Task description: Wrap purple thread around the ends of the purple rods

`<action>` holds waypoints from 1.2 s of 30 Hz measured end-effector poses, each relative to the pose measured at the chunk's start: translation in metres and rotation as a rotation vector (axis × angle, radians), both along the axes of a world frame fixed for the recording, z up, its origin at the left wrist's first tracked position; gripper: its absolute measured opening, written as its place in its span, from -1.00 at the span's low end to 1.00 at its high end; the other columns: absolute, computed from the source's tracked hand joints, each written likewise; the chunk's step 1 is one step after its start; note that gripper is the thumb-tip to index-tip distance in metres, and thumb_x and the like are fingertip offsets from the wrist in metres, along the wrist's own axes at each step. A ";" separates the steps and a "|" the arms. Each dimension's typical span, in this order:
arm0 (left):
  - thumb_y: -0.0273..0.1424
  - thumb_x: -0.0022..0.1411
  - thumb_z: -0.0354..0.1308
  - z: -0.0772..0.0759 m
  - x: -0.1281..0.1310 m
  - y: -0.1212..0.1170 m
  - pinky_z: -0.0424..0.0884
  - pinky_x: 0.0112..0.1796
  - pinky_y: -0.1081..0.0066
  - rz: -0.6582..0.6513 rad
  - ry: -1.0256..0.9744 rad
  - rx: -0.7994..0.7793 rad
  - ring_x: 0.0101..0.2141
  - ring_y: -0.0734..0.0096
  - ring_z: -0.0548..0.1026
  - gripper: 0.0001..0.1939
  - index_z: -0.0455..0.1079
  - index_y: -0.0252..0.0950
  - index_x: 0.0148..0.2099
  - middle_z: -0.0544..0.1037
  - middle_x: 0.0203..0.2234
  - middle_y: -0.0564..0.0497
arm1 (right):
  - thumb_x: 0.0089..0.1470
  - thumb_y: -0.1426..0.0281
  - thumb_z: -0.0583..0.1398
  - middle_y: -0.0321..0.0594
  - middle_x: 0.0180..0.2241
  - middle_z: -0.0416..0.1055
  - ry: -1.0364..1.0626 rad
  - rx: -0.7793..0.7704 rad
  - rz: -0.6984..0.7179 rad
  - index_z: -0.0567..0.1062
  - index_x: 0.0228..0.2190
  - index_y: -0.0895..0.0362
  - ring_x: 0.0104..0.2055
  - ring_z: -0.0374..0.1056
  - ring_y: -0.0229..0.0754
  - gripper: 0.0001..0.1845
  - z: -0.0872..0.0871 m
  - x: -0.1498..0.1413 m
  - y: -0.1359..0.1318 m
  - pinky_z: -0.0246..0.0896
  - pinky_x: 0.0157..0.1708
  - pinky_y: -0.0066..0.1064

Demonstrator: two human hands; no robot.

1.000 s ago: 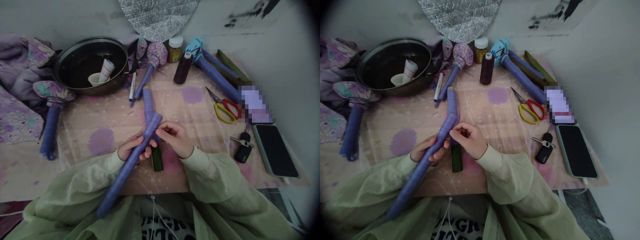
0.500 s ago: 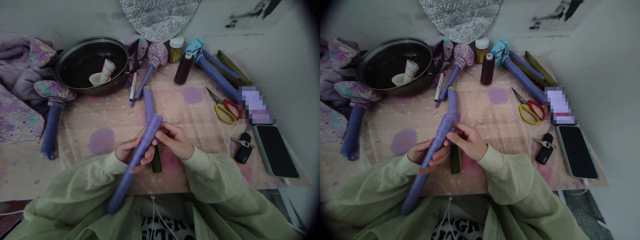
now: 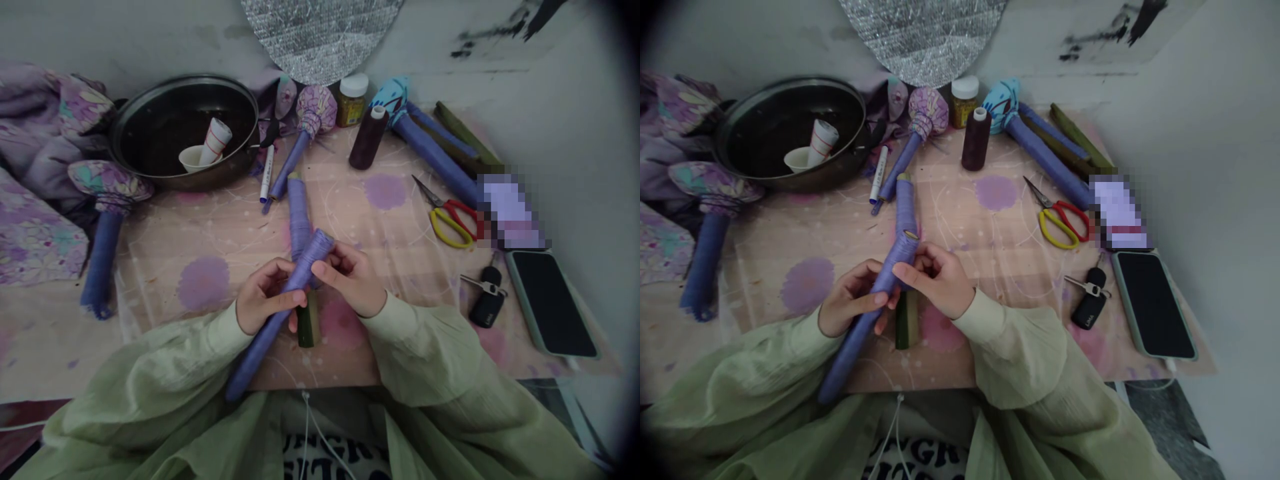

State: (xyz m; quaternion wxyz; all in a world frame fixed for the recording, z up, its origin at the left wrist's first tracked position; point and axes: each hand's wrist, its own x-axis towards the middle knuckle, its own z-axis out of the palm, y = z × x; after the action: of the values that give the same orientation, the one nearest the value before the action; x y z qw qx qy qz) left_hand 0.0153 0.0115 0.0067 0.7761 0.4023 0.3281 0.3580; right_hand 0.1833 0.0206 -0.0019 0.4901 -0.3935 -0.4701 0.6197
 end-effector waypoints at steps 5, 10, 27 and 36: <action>-0.37 0.02 0.30 0.000 -0.002 0.004 0.40 -0.77 0.58 0.026 -0.091 -0.133 -0.58 0.46 0.48 -0.76 0.37 -0.38 -0.29 0.54 -0.49 0.02 | -0.05 0.12 0.25 -0.49 -0.71 0.13 0.053 -0.033 -0.039 0.38 -0.51 0.16 -0.68 -0.03 -0.46 -0.65 0.003 0.004 0.003 -0.13 -0.65 -0.51; -0.35 0.04 0.29 0.000 -0.004 0.008 0.37 -0.76 0.63 -0.019 -0.162 -0.223 -0.55 0.46 0.48 -0.74 0.42 -0.40 -0.24 0.53 -0.51 0.00 | -0.11 0.23 0.29 -0.44 -0.69 0.21 0.030 -0.017 -0.040 0.40 -0.56 0.17 -0.65 0.04 -0.44 -0.73 0.007 0.005 0.003 -0.10 -0.65 -0.51; -0.33 0.20 0.10 -0.004 -0.006 0.008 0.29 -0.69 0.59 -0.261 -0.451 -0.379 -0.72 0.65 0.26 -0.73 0.42 -0.42 -0.14 0.35 -0.60 0.10 | -0.10 0.20 0.30 -0.42 -0.64 0.24 0.044 0.008 -0.005 0.38 -0.55 0.16 -0.61 0.12 -0.43 -0.69 0.007 0.003 0.002 0.04 -0.61 -0.52; -0.25 0.27 -0.02 -0.012 -0.013 0.013 0.18 -0.82 0.63 -0.560 -0.589 -0.516 -0.73 0.58 0.25 -0.63 0.40 -0.37 -0.02 0.30 -0.62 0.08 | 0.06 0.16 0.19 -0.36 -0.55 0.37 0.058 0.085 0.215 0.40 -0.27 0.13 -0.48 0.31 -0.34 -0.70 0.004 0.004 -0.001 0.19 -0.48 -0.48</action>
State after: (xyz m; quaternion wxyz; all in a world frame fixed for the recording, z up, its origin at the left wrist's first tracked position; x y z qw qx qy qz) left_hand 0.0025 0.0247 -0.0053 0.9771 0.1508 0.0514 0.1410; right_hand 0.1872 0.0195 0.0023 0.4505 -0.3018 -0.5209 0.6592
